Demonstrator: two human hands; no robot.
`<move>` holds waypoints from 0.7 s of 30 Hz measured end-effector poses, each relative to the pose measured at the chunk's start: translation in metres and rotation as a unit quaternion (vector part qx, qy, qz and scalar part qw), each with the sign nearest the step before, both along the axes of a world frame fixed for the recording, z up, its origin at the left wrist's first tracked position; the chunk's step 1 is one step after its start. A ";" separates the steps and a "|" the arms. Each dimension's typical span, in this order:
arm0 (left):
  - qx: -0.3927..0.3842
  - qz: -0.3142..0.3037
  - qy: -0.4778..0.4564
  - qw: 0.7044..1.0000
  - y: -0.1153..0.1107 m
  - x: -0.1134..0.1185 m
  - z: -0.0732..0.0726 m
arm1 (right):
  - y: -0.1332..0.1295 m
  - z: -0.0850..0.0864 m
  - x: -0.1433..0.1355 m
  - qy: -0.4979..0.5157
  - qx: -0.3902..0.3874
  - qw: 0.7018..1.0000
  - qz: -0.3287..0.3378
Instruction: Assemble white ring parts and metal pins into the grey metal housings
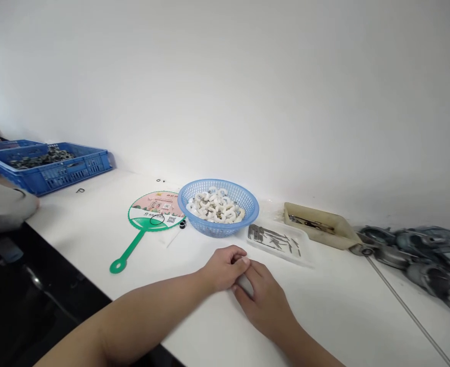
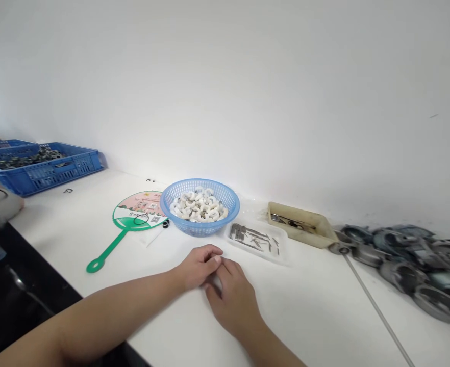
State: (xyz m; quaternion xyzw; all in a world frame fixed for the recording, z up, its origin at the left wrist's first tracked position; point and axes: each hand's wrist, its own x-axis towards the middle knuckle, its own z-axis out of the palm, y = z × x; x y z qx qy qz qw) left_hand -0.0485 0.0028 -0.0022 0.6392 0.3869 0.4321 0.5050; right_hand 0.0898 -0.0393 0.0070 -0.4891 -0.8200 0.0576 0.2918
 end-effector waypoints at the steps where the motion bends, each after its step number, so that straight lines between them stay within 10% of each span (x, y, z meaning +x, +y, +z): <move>1: -0.002 -0.004 -0.002 1.000 0.000 0.000 0.000 | -0.001 0.001 0.000 0.000 -0.004 1.000 -0.002; 8: 0.033 0.017 0.030 0.999 -0.007 0.002 -0.003 | -0.009 0.005 -0.004 -0.002 -0.018 1.000 0.004; 13: 0.268 0.189 0.117 0.937 -0.013 -0.017 0.028 | -0.009 0.004 -0.003 -0.006 -0.015 1.000 -0.014; 17: 0.267 0.258 0.218 0.903 0.030 -0.038 0.078 | -0.010 0.003 0.000 -0.029 -0.033 0.999 -0.011; 21: 0.192 0.096 0.437 0.873 0.097 -0.025 0.109 | -0.013 0.009 0.001 -0.037 -0.056 0.998 -0.019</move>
